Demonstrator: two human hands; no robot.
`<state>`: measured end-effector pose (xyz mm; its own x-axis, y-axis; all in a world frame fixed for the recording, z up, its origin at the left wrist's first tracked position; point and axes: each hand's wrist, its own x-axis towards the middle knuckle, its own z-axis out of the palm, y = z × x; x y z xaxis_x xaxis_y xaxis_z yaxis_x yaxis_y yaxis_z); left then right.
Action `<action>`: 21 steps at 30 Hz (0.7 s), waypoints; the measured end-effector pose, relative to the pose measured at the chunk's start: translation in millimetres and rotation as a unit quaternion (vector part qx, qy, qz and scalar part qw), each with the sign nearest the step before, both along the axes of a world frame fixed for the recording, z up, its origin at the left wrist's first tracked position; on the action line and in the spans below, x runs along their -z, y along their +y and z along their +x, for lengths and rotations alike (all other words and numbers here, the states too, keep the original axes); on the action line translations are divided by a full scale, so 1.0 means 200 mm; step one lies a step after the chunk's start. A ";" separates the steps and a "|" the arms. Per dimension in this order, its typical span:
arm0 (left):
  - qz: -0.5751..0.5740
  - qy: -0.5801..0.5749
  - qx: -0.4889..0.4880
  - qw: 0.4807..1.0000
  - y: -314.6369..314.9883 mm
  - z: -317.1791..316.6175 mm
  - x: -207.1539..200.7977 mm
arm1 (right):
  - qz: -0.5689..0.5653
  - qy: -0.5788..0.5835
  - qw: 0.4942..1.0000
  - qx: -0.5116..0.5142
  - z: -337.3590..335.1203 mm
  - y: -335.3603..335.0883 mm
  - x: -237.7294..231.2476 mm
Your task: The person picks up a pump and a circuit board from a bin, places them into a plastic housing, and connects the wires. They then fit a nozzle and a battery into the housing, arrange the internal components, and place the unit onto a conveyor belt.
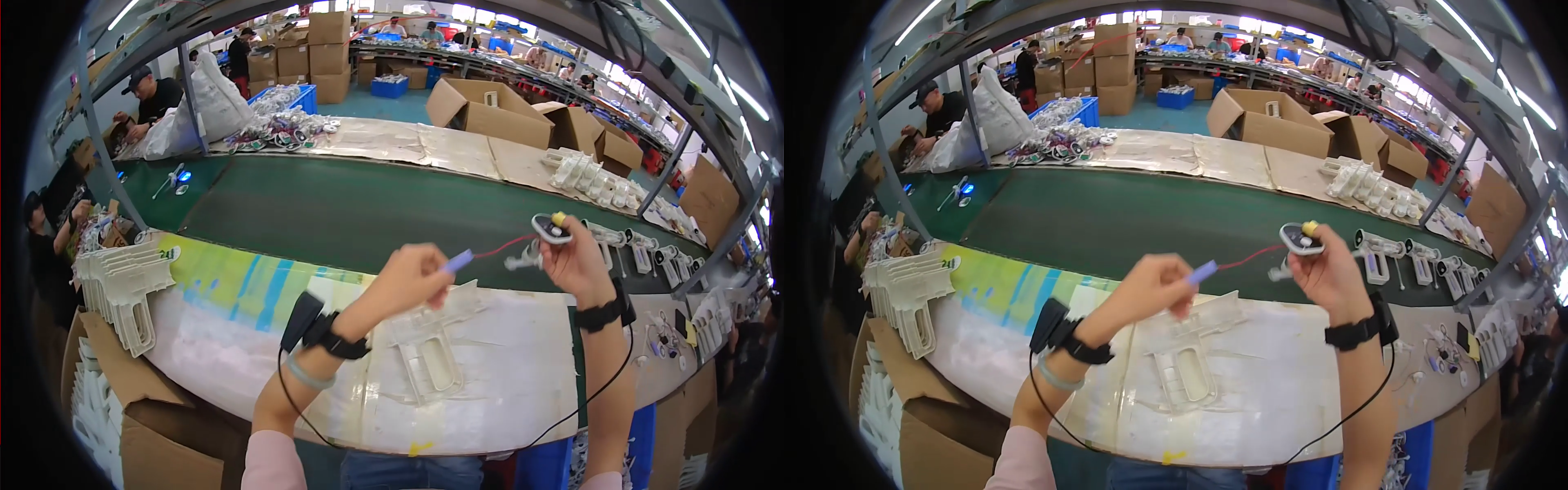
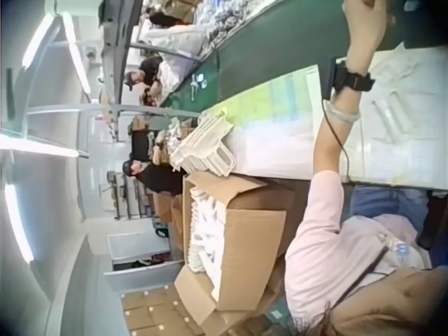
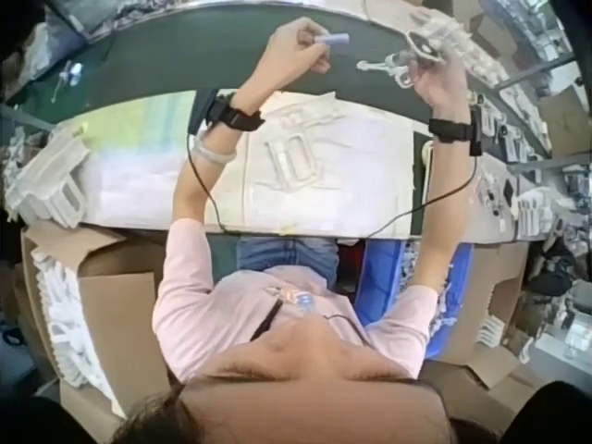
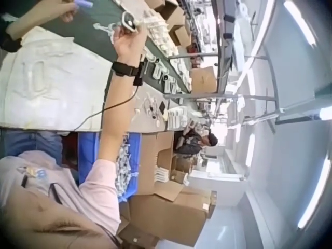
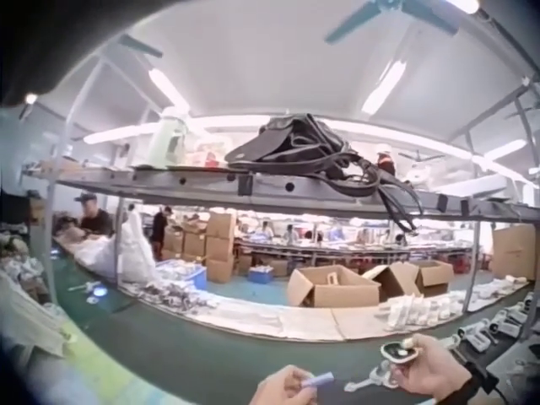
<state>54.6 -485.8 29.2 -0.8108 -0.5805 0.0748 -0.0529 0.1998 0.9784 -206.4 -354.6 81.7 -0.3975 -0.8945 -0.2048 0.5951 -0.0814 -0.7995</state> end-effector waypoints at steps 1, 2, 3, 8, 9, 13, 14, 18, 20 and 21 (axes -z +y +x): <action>0.033 -0.028 0.034 0.998 0.03 0.08 0.07 | 0.018 0.022 0.999 0.016 0.09 -0.02 0.05; 0.067 -0.056 0.067 0.994 0.07 0.16 0.13 | 0.035 0.043 0.998 0.031 0.19 -0.03 0.09; 0.053 -0.098 0.103 0.988 0.12 0.22 0.20 | 0.055 0.068 0.995 0.035 0.29 -0.06 0.13; -0.148 -0.164 0.116 0.968 0.10 0.42 0.36 | 0.072 0.276 0.958 -0.006 0.53 -0.05 0.56; -0.195 -0.137 0.035 0.970 0.07 0.44 0.42 | 0.069 0.304 0.950 -0.008 0.59 -0.07 0.63; -0.296 -0.070 -0.061 0.951 0.03 0.49 0.60 | 0.052 0.388 0.920 0.008 0.80 -0.13 0.69; -0.290 -0.070 -0.068 0.952 0.04 0.49 0.65 | 0.036 0.404 0.914 0.010 0.84 -0.15 0.69; -0.280 -0.040 -0.113 0.952 0.06 0.46 0.74 | -0.041 0.435 0.894 0.100 0.91 -0.21 0.74; -0.252 -0.035 -0.116 0.960 0.07 0.45 0.74 | -0.054 0.558 0.828 0.028 0.91 -0.25 0.76; -0.244 -0.028 -0.119 0.962 0.07 0.45 0.75 | -0.013 0.580 0.814 -0.037 0.94 -0.25 0.72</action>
<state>144.5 -471.7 -120.7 -0.6705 -0.6562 0.3461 -0.2028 0.6109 0.7653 -18.5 -403.9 -61.5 -0.2538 -0.9230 0.2892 -0.5549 -0.1060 -0.8252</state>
